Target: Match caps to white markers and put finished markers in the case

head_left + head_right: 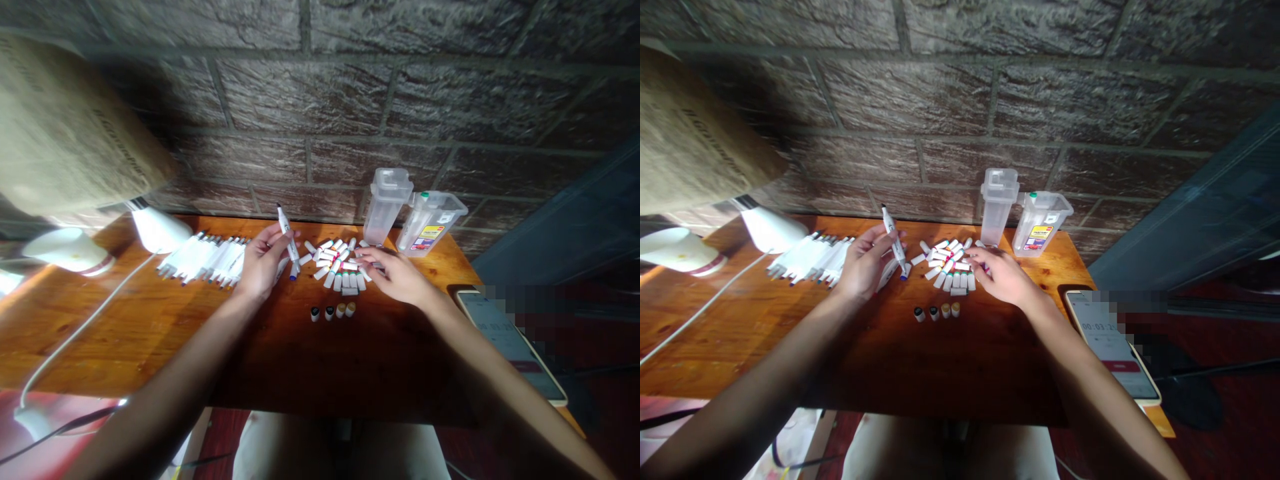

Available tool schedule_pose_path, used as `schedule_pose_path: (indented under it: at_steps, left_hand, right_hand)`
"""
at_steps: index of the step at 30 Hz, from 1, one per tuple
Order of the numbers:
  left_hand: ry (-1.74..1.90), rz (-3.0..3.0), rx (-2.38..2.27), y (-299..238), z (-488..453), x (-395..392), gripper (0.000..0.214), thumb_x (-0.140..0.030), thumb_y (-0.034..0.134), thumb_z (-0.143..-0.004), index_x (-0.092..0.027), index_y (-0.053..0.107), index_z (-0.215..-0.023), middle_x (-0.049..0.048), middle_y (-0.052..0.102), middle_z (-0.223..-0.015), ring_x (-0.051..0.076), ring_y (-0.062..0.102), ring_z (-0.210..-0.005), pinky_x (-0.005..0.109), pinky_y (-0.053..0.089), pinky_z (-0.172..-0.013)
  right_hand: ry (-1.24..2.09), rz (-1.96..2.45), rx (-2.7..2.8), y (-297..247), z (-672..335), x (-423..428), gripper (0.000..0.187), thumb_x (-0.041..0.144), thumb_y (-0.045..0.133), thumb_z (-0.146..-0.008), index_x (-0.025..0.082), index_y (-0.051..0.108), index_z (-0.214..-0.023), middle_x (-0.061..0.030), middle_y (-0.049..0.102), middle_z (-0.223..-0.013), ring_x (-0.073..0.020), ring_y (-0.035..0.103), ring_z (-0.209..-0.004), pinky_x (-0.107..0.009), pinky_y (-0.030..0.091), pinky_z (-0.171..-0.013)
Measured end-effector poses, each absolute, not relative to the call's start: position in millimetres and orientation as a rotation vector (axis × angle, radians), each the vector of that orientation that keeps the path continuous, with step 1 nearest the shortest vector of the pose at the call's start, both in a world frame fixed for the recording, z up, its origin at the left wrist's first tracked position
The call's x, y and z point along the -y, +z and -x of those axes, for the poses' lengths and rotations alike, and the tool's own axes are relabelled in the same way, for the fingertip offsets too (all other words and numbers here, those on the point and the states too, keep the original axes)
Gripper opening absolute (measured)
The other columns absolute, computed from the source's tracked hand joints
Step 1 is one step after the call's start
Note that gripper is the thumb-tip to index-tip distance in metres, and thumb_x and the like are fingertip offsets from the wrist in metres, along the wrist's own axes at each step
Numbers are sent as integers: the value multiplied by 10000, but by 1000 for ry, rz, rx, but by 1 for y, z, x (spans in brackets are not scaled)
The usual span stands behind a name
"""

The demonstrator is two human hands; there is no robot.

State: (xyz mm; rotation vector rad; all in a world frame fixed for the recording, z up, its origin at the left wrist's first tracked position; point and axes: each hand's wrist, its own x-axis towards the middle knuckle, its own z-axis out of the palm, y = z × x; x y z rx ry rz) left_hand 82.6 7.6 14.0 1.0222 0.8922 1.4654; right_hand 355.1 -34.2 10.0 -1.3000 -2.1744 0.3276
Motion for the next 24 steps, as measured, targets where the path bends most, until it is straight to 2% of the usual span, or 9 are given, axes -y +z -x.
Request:
schedule_pose_path:
  at_steps: [5, 9, 14, 18, 21, 24]
  left_hand:
    - [1460, -1026, -891, 13, -83, -8, 395, -352, 849, -698, -177, 718, -1027, 50, 777, -925, 144, 708, -725, 289, 568, -774]
    - [1455, -1032, -892, 13, -84, -8, 382, -344, 845, -705, -180, 720, -1027, 43, 776, -931, 128, 701, -721, 274, 565, -772]
    - [1445, -1045, -899, 13, -84, -8, 392, -360, 846, -701, -183, 717, -1025, 44, 772, -930, 139, 700, -724, 275, 565, -727]
    - [1442, -1059, -903, 13, -84, -8, 403, -373, 849, -690, -179, 709, -1015, 54, 771, -936, 154, 704, -731, 273, 563, -680]
    - [1443, -1062, -902, 13, -84, -8, 406, -372, 845, -693, -177, 706, -1021, 55, 772, -933, 154, 705, -735, 277, 566, -695]
    - [1447, -1065, -902, 13, -84, -8, 396, -365, 837, -705, -172, 702, -1024, 57, 773, -937, 156, 711, -752, 280, 562, -727]
  right_hand:
    - [311, 1334, 2146, 5, -362, 30, 323, 216, 501, -962, 203, 591, -1272, -83, 770, -1131, -229, 753, -964, -368, 582, -887]
    - [291, 1315, 2154, -2, -358, 26, 296, 181, 524, -932, 194, 618, -1212, -80, 766, -1134, -222, 741, -954, -369, 567, -898]
    - [166, 1445, 2089, -10, -349, 16, 224, 222, 629, -887, 185, 692, -1099, -67, 773, -916, -253, 705, -893, -406, 538, -899]
    - [181, 1487, 2099, -12, -342, 10, 217, 154, 651, -838, 193, 740, -1033, -60, 765, -896, -239, 673, -838, -399, 528, -895]
    - [218, 1482, 2073, -9, -343, 10, 287, 132, 654, -819, 189, 745, -1086, -70, 748, -889, -248, 655, -846, -412, 525, -896]
    - [301, 1386, 2009, -4, -346, 15, 333, 201, 599, -891, 182, 705, -1207, -99, 701, -1007, -231, 646, -862, -381, 548, -828]
